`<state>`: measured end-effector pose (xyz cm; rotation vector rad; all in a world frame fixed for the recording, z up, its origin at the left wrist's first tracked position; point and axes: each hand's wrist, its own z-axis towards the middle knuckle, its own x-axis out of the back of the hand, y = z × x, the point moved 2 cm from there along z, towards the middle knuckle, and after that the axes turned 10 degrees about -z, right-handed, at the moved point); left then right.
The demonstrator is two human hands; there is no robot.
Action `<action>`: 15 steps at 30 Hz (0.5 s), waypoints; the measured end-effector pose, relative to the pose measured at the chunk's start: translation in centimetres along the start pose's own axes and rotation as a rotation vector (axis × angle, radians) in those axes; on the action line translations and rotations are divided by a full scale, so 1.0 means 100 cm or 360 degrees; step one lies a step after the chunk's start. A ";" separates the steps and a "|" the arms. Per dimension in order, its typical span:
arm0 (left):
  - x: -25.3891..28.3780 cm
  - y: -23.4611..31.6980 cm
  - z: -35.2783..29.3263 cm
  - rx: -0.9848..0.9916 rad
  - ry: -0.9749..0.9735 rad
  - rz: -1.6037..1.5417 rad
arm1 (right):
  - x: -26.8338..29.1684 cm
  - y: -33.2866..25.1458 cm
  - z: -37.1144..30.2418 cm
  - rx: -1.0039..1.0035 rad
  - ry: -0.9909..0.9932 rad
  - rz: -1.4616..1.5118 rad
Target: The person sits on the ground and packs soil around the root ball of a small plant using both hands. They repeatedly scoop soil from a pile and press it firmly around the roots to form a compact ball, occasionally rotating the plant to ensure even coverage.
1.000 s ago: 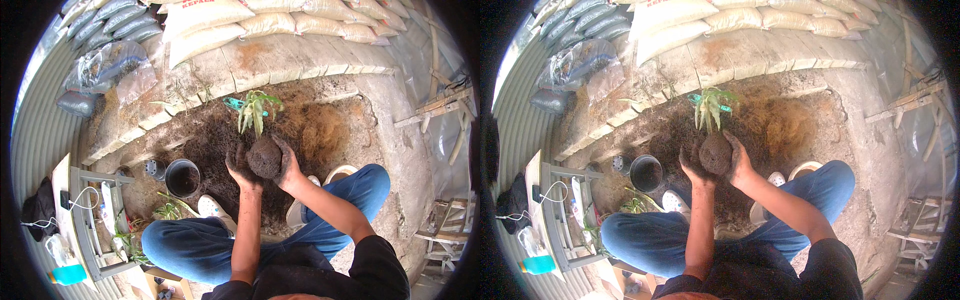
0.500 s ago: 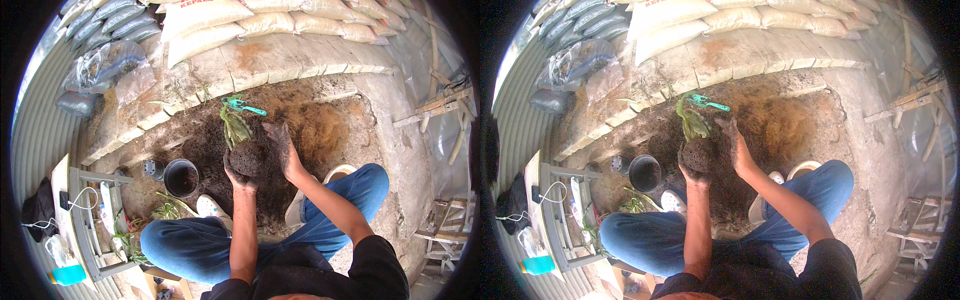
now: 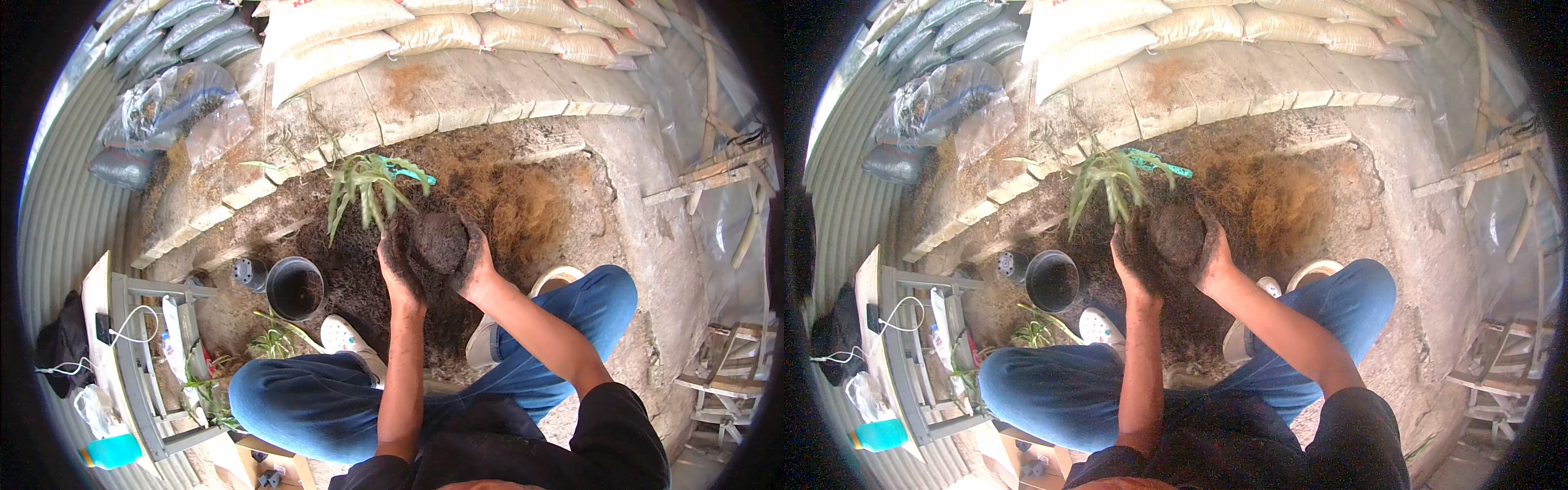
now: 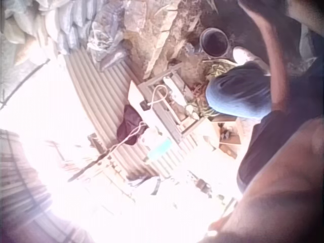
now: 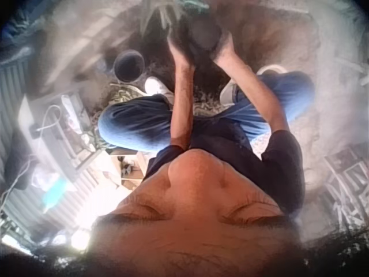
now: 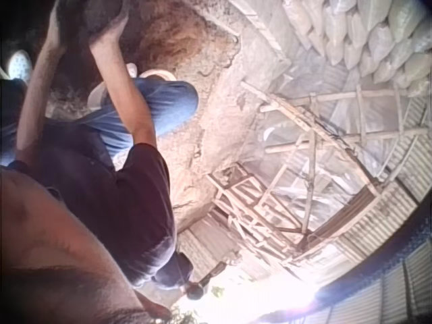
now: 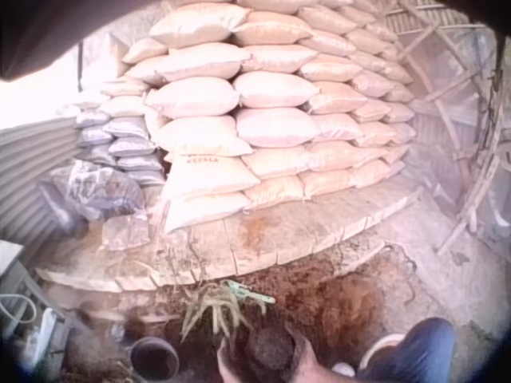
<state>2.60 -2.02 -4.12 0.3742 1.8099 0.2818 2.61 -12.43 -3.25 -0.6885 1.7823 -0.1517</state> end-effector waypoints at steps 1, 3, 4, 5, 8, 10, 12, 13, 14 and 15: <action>0.002 0.000 0.000 -0.0002 0.0072 -0.0011 | -0.006 0.001 -0.003 -0.0015 0.0120 -0.0089; 0.006 -0.002 0.001 0.0004 0.0212 -0.0030 | -0.014 0.004 -0.010 -0.0036 0.0364 -0.0264; 0.009 -0.004 0.002 0.0039 0.0216 -0.0112 | -0.010 0.007 -0.008 0.0070 0.0283 -0.0405; 0.015 -0.006 0.004 0.0074 0.0221 -0.0193 | -0.001 0.012 -0.004 0.0176 0.0201 -0.0545; 0.024 -0.003 0.005 0.0309 0.0107 -0.0567 | 0.000 0.015 -0.004 0.0369 0.0038 -0.0819; 0.032 0.002 0.003 0.0319 0.0060 -0.0625 | -0.013 0.016 -0.008 0.0389 -0.0044 -0.0918; 0.038 0.006 0.007 0.0348 -0.0144 -0.0832 | -0.026 0.014 -0.017 0.0363 -0.0121 -0.0988; 0.039 0.006 0.008 0.0363 -0.0249 -0.0936 | -0.027 0.013 -0.017 0.0439 -0.0201 -0.1086; 0.039 0.006 0.008 0.0371 -0.0417 -0.1031 | -0.028 0.012 -0.018 0.0515 -0.0281 -0.1184; 0.036 0.008 0.005 0.0340 -0.0403 -0.1018 | -0.031 0.013 -0.019 0.0587 -0.0365 -0.1275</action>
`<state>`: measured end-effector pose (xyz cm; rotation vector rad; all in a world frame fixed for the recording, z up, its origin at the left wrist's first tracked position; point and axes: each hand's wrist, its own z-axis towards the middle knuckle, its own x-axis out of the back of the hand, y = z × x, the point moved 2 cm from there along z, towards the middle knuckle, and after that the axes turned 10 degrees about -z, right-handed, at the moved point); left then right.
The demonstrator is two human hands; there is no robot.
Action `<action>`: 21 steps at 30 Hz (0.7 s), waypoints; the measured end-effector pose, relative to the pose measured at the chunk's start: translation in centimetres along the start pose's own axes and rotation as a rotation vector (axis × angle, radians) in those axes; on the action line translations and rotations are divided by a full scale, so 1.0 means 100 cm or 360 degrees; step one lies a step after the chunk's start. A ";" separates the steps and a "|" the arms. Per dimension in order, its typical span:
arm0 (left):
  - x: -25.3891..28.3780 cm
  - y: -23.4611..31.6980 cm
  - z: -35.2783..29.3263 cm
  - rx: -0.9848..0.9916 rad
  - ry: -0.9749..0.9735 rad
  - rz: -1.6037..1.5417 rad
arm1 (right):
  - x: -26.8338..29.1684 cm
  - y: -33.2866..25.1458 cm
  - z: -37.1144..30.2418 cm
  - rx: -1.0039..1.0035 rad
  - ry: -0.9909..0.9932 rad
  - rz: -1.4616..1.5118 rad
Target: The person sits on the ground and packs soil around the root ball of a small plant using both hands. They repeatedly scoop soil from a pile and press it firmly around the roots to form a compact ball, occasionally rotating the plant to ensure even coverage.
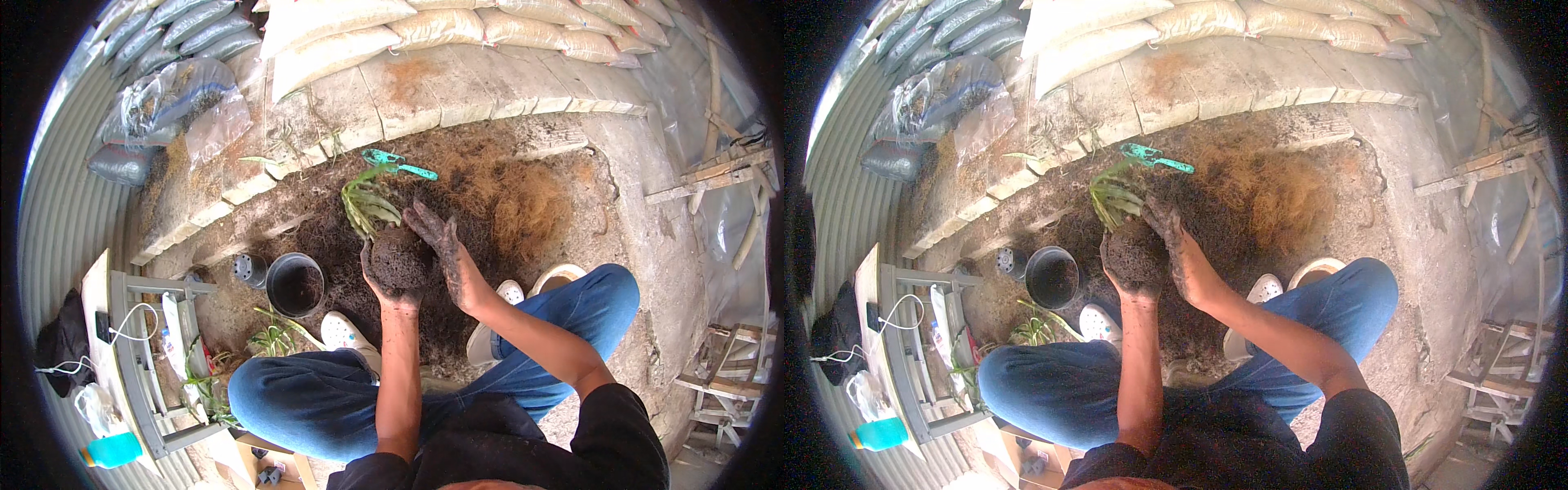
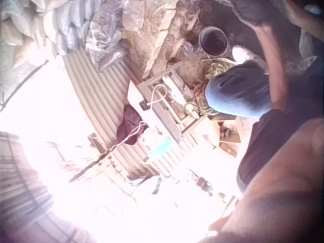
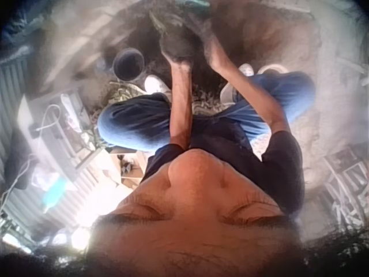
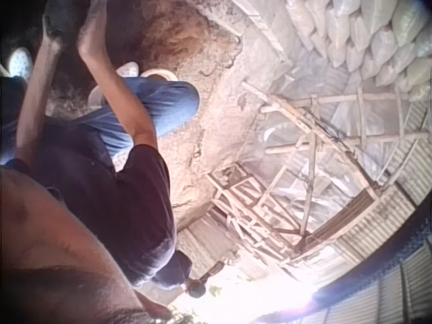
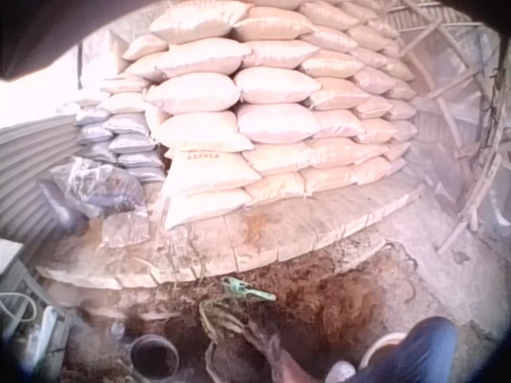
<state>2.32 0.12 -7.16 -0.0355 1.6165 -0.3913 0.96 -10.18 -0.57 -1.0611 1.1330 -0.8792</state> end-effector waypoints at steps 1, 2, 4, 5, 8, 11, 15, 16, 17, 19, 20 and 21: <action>-0.004 -0.002 -0.001 -0.0031 0.0005 0.0016 | -0.001 -0.004 -0.001 0.0015 0.0032 -0.0023; -0.008 -0.004 -0.002 -0.0062 0.0011 0.0033 | 0.000 -0.010 -0.002 0.0030 0.0063 -0.0046; -0.024 -0.010 -0.003 -0.0059 0.0010 -0.0034 | 0.008 -0.021 0.000 0.0128 0.0099 -0.0405; -0.027 -0.011 -0.003 -0.0056 0.0010 -0.0067 | 0.017 -0.026 0.001 0.0211 0.0103 -0.0736; -0.009 0.006 -0.003 -0.0018 -0.0075 -0.0090 | 0.015 -0.040 0.008 0.0445 0.0234 -0.1277; -0.008 0.008 -0.002 -0.0054 -0.0175 -0.0041 | 0.020 -0.045 0.009 0.0555 0.0184 -0.1506; -0.015 0.003 -0.003 -0.0137 -0.0035 0.0047 | 0.023 -0.035 0.009 0.0528 0.0266 -0.1296; -0.016 0.003 -0.003 -0.0149 -0.0046 0.0067 | 0.022 -0.034 0.009 0.0515 0.0282 -0.1253; -0.016 0.003 -0.003 -0.0162 -0.0057 0.0087 | 0.022 -0.033 0.009 0.0534 0.0281 -0.1254; -0.014 0.005 -0.002 -0.0174 -0.0044 0.0146 | 0.023 -0.031 0.009 0.0571 0.0280 -0.1255; -0.014 0.006 -0.002 -0.0180 -0.0037 0.0175 | 0.023 -0.030 0.009 0.0567 0.0288 -0.1241; -0.014 0.005 -0.002 -0.0183 -0.0013 0.0185 | 0.023 -0.029 0.009 0.0563 0.0297 -0.1229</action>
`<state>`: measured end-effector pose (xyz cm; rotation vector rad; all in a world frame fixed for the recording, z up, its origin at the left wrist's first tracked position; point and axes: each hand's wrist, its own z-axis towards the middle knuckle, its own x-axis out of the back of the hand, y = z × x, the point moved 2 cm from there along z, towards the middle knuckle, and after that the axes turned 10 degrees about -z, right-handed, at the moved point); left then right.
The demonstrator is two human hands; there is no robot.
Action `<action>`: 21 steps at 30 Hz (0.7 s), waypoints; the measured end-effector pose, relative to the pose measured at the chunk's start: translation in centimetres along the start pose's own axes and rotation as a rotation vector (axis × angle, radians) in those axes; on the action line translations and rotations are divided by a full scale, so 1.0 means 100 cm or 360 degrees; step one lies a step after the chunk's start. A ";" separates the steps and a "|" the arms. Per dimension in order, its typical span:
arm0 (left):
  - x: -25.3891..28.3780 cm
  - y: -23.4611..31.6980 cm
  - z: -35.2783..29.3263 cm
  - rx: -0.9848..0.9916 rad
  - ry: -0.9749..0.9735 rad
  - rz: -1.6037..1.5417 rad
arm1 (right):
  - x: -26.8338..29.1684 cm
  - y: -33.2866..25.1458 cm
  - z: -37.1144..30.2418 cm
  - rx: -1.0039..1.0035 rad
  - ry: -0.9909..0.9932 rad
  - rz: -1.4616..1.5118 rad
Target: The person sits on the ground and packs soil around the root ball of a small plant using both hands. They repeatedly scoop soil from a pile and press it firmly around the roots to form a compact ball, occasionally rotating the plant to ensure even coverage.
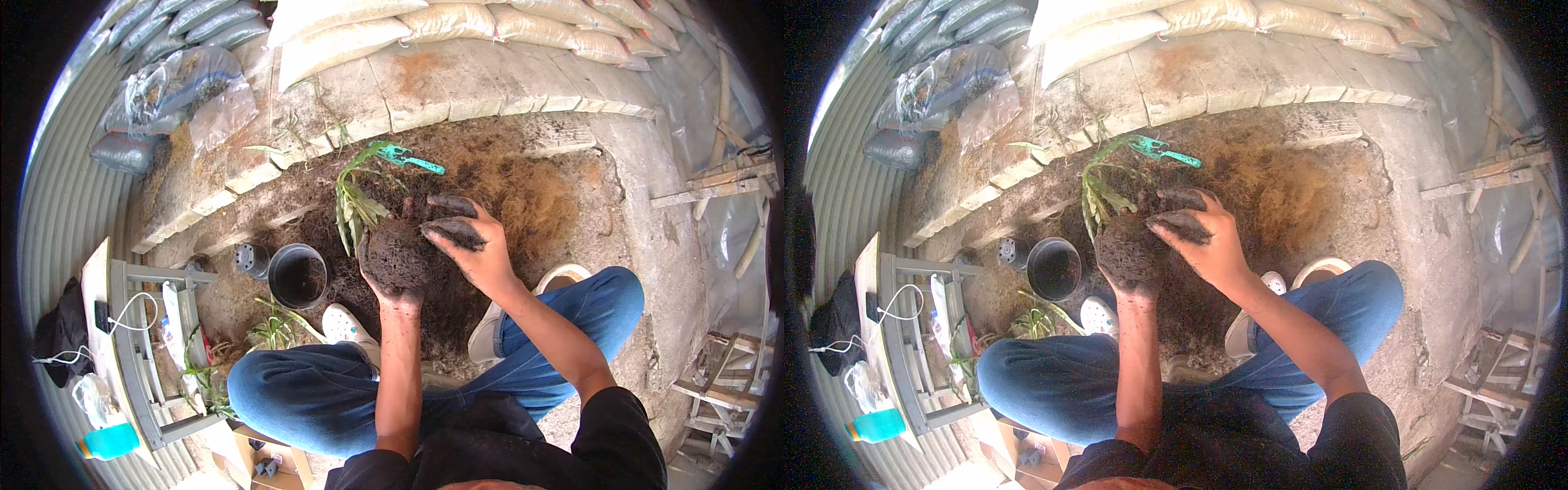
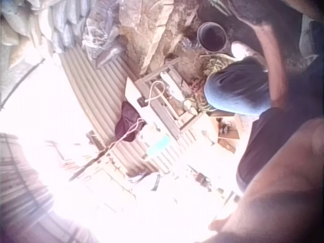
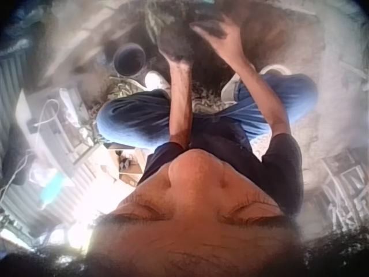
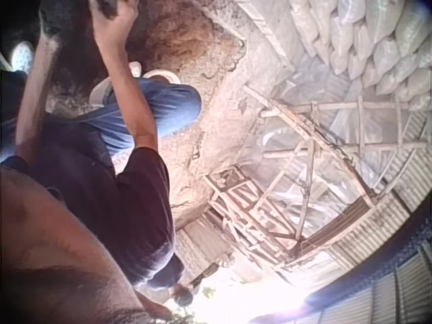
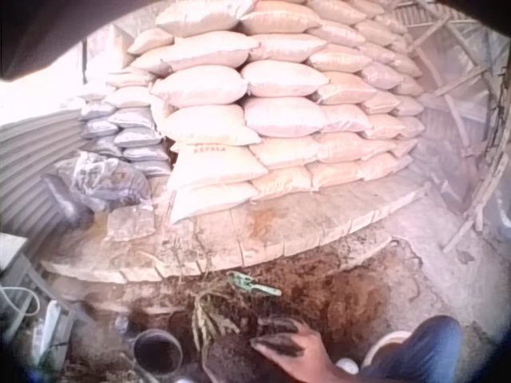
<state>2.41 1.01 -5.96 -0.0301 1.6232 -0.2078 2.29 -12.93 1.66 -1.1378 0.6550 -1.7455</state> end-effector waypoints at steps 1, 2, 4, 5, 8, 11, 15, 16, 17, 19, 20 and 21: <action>0.000 0.000 0.000 -0.0002 0.0023 0.0012 | 0.000 0.001 0.000 -0.0008 0.0009 0.0010; 0.000 -0.001 0.000 -0.0005 0.0047 0.0023 | -0.001 0.002 -0.001 -0.0011 0.0020 0.0007; -0.002 -0.002 -0.001 0.0079 0.0022 -0.0119 | -0.002 0.003 -0.001 -0.0015 0.0042 0.0002; -0.002 -0.003 -0.001 0.0121 0.0010 -0.0190 | -0.002 0.003 -0.001 0.0001 0.0051 0.0000; 0.000 -0.005 -0.001 0.0117 -0.0034 -0.0106 | -0.003 0.004 -0.002 0.0041 0.0075 -0.0035; -0.004 -0.008 -0.001 0.0214 -0.0132 -0.0284 | -0.005 0.007 -0.004 0.0071 0.0093 -0.0106; -0.006 -0.008 -0.002 0.0191 -0.0062 -0.0277 | -0.004 0.008 -0.005 0.0160 0.0124 -0.0221; -0.003 -0.008 -0.001 0.0158 -0.0025 -0.0226 | -0.004 0.007 -0.005 0.0187 0.0135 -0.0264; -0.002 -0.007 0.000 0.0125 0.0013 -0.0176 | -0.004 0.006 -0.006 0.0210 0.0151 -0.0284; -0.001 -0.007 0.000 0.0121 0.0008 -0.0146 | -0.004 0.003 -0.007 0.0255 0.0185 -0.0321; -0.001 -0.007 0.000 0.0119 0.0006 -0.0132 | -0.004 0.004 -0.007 0.0253 0.0172 -0.0313; -0.001 -0.007 0.000 0.0117 0.0027 -0.0130 | -0.005 0.006 -0.006 0.0250 0.0159 -0.0307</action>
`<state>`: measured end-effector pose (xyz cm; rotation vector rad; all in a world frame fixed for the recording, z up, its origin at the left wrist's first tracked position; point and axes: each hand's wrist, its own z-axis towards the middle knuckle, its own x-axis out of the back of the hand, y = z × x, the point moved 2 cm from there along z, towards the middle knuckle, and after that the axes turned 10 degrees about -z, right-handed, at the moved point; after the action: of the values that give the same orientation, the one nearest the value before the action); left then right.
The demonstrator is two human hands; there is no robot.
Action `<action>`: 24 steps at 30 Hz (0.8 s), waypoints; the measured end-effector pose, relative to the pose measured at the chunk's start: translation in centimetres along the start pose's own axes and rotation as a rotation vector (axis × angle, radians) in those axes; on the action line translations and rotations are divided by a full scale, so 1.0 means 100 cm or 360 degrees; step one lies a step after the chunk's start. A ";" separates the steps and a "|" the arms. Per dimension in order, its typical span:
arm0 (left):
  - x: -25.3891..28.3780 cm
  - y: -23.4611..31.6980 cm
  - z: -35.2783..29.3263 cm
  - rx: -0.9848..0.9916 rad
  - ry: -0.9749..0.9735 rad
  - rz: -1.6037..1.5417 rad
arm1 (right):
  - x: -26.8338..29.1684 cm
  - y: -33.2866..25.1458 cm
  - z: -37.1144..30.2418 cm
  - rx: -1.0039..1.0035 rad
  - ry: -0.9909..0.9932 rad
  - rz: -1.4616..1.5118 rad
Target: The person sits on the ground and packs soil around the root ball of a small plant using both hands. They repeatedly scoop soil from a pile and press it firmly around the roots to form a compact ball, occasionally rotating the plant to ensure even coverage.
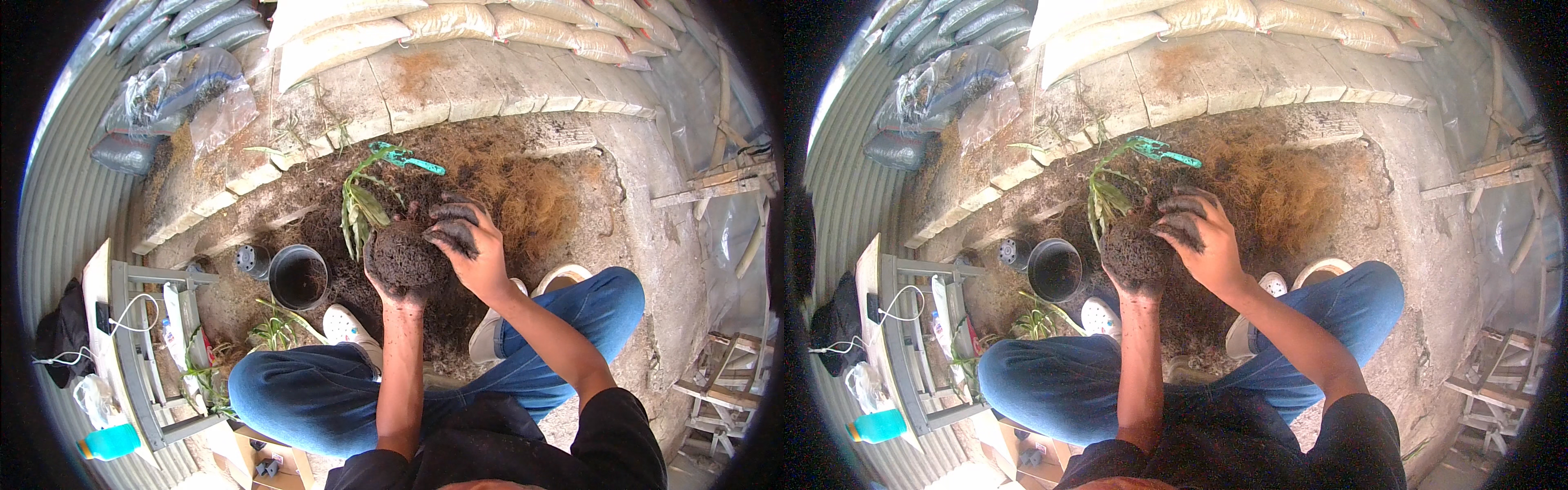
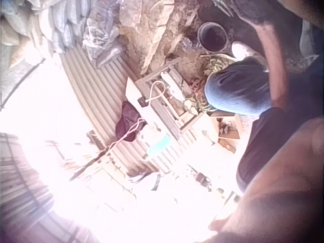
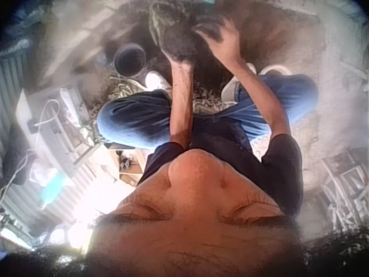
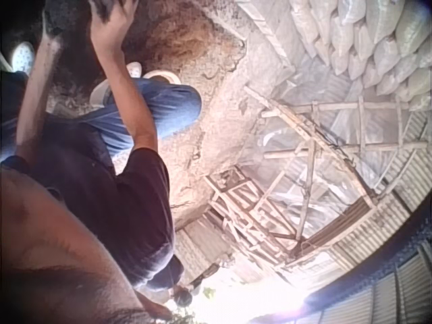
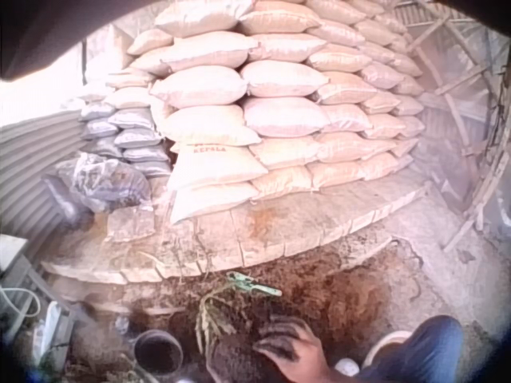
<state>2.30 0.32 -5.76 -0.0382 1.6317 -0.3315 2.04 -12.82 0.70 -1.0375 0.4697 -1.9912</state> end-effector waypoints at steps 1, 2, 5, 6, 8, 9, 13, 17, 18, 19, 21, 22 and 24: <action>0.000 -0.001 0.000 -0.0002 0.0021 0.0001 | 0.000 0.001 0.000 -0.0002 -0.0012 0.0007; -0.001 -0.001 0.000 -0.0004 0.0042 0.0002 | 0.000 0.002 0.001 -0.0066 0.0000 0.0046; -0.002 0.000 -0.003 0.0044 -0.0063 -0.0064 | 0.000 0.007 0.003 -0.0267 0.0038 0.0183; -0.002 0.000 -0.002 0.0027 -0.0028 -0.0033 | 0.000 0.013 0.003 -0.0339 0.0053 0.0229; -0.001 0.000 0.000 -0.0008 0.0041 0.0028 | 0.000 0.024 0.003 -0.0494 0.0078 0.0348; -0.001 0.000 0.000 -0.0011 0.0007 -0.0036 | 0.000 0.029 0.003 -0.0579 0.0086 0.0424; -0.005 -0.002 -0.003 0.0034 -0.0056 -0.0086 | 0.015 0.038 0.018 -0.0465 -0.0020 0.0150; -0.002 0.005 0.000 0.0002 0.0202 0.0162 | 0.022 0.024 0.023 -0.0269 -0.0026 -0.0236; -0.004 0.002 0.000 0.0023 0.0222 0.0159 | 0.023 0.015 0.023 -0.0213 -0.0028 -0.0245; -0.007 -0.001 0.000 0.0043 0.0243 0.0157 | 0.020 0.010 0.021 -0.0135 -0.0070 -0.0138; -0.007 -0.005 -0.001 0.0064 0.0255 0.0152 | 0.015 0.001 0.014 0.0022 -0.0151 0.0085; -0.005 -0.005 -0.001 0.0065 0.0248 0.0148 | 0.013 -0.004 0.012 0.0113 -0.0217 0.0007; -0.003 -0.013 -0.002 0.0051 0.0294 0.0166 | 0.000 -0.001 0.002 0.0030 -0.0197 0.0208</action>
<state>1.96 -0.81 -5.16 0.1043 1.8034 -0.2876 2.15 -12.73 0.84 -1.0835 0.4395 -1.8019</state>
